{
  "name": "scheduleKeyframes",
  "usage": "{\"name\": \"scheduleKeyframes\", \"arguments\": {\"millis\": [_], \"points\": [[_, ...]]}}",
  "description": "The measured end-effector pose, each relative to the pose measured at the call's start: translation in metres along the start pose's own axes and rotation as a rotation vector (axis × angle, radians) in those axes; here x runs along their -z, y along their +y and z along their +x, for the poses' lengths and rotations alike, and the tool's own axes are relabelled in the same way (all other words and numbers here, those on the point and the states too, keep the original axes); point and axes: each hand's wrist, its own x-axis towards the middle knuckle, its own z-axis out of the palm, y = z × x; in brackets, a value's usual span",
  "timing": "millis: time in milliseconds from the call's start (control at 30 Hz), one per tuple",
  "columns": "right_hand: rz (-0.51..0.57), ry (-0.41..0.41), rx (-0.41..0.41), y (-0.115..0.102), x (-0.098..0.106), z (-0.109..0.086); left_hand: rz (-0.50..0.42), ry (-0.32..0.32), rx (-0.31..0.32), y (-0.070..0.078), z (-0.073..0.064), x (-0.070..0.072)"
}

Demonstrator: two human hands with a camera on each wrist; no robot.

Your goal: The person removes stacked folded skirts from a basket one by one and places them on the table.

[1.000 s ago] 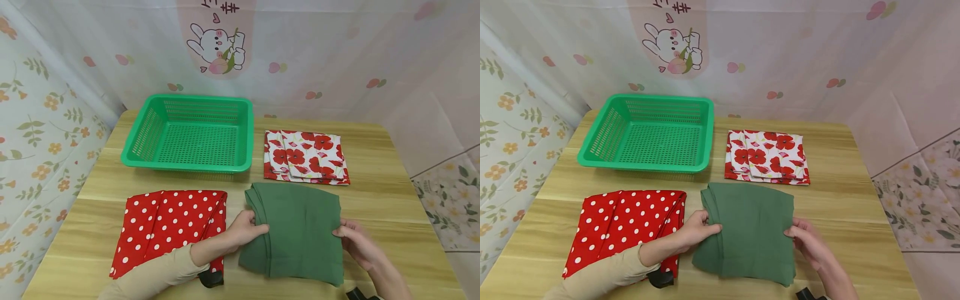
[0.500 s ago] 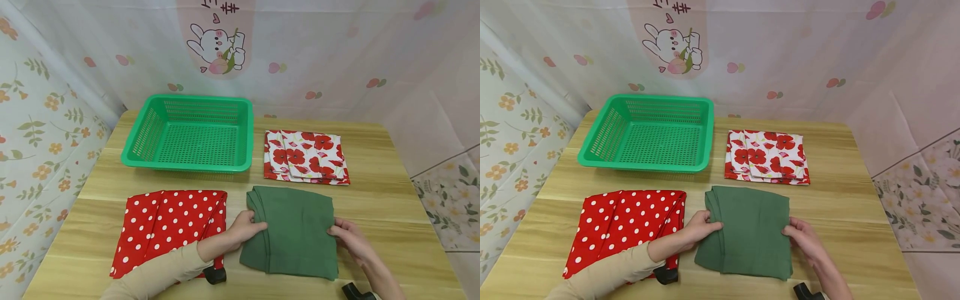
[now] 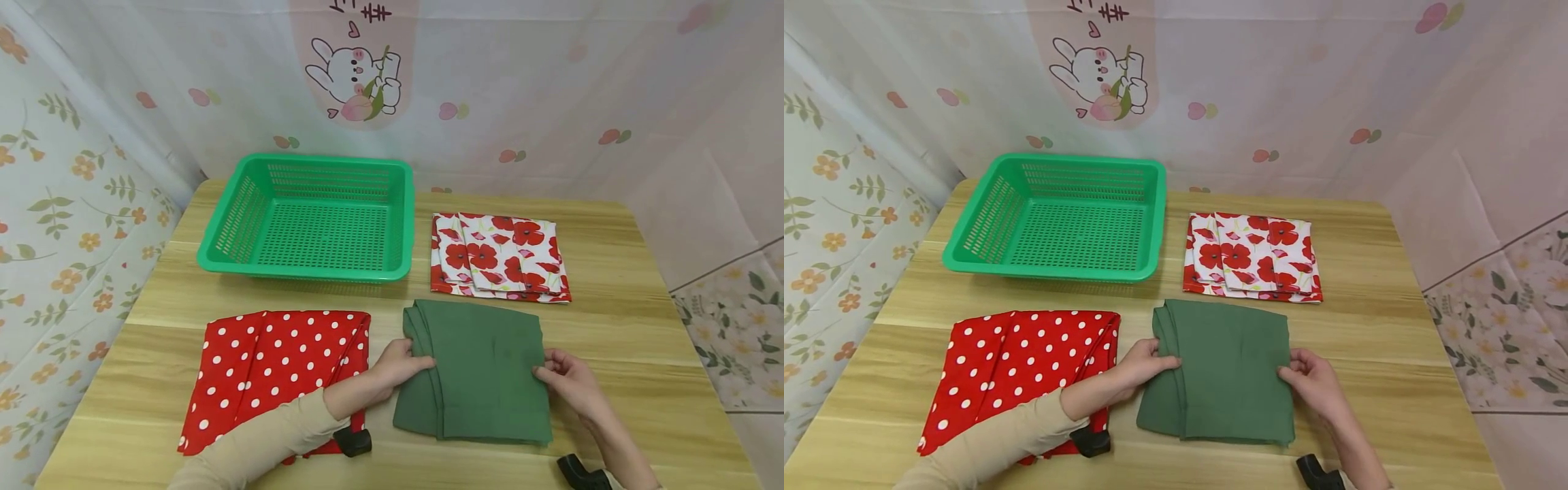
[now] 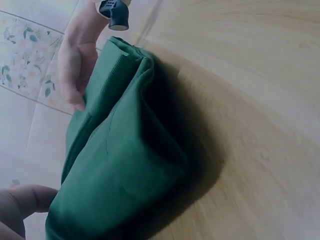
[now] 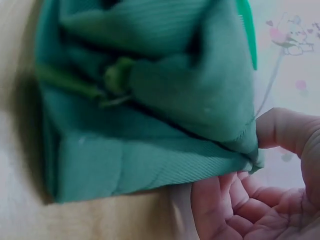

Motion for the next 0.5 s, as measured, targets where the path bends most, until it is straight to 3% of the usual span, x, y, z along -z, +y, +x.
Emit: {"name": "scheduleKeyframes", "arguments": {"millis": [133,267,500], "points": [[-0.148,0.052,0.018,0.0,-0.002,0.0,0.063,0.026,0.012,0.0,-0.002,0.006],[-0.228,0.09,0.068,-0.001,-0.003,-0.001,0.092,0.044,0.018,-0.001,-0.008,0.012],[-0.364,0.163,0.182,-0.008,-0.007,-0.003,0.015,-0.039,0.014,0.004,-0.023,0.022]]}}
